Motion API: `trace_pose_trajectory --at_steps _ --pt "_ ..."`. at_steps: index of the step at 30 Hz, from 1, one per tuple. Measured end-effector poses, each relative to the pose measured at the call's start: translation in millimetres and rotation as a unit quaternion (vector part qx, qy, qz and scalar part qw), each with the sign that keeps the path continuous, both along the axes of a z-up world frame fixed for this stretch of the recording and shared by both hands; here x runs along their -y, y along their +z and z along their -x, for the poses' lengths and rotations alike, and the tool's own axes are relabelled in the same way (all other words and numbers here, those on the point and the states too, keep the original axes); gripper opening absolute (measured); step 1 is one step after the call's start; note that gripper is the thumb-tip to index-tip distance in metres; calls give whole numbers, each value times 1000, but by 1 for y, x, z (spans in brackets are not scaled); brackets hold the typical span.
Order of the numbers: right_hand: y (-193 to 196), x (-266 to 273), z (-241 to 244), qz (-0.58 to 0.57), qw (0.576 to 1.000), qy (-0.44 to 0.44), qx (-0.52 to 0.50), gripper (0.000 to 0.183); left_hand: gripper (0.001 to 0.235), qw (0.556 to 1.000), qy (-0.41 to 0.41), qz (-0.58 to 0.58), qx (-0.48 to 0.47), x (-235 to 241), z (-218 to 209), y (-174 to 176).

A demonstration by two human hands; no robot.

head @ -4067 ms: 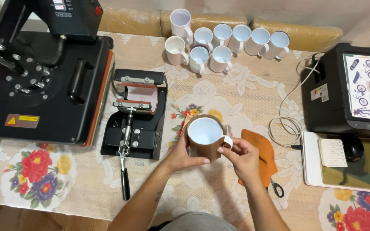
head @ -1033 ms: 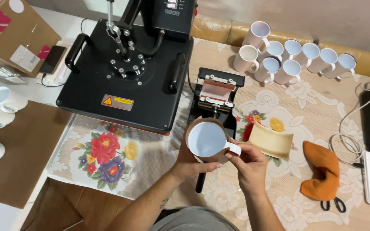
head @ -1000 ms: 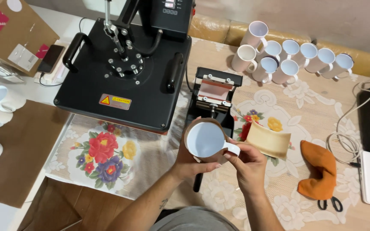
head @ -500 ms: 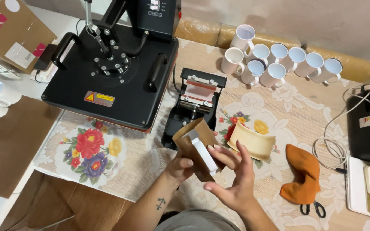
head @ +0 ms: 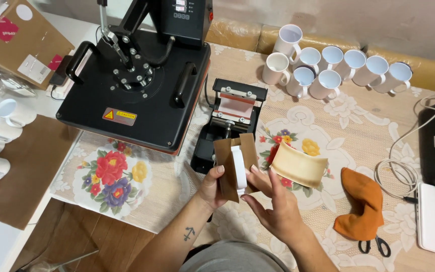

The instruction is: Preparing a ceramic mug with a sublimation print and processing it in a mug heat press

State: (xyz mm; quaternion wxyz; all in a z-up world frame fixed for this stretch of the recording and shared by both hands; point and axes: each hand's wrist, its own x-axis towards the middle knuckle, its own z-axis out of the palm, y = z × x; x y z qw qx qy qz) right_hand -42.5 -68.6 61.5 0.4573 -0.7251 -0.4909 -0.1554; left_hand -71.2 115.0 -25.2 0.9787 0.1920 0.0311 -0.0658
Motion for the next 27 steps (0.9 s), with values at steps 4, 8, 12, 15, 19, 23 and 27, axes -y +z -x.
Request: trace_pose_trajectory --at_steps 4,8,12,15,19,23,27 --pt "-10 0 -3 -21 1000 -3 23 88 71 1000 3 8 -21 2 -1 2" --pt "-18 1 -4 -30 999 -20 20 83 72 999 0 -3 -36 1 -6 -5" --pt "-16 0 -4 -47 997 -46 32 76 73 999 -11 -8 -40 2 -11 -8" --pt "-18 1 -6 -63 996 -54 42 72 74 999 -7 -12 -40 3 -14 -11" --pt "-13 3 -9 -57 997 -43 30 74 72 999 -19 -5 -25 1 -18 -13" --pt "9 7 -6 -59 985 46 -157 83 65 995 27 -57 80 -2 -21 12" --pt "16 -6 4 -32 983 -56 -174 90 72 976 83 -182 86 0 -21 21"
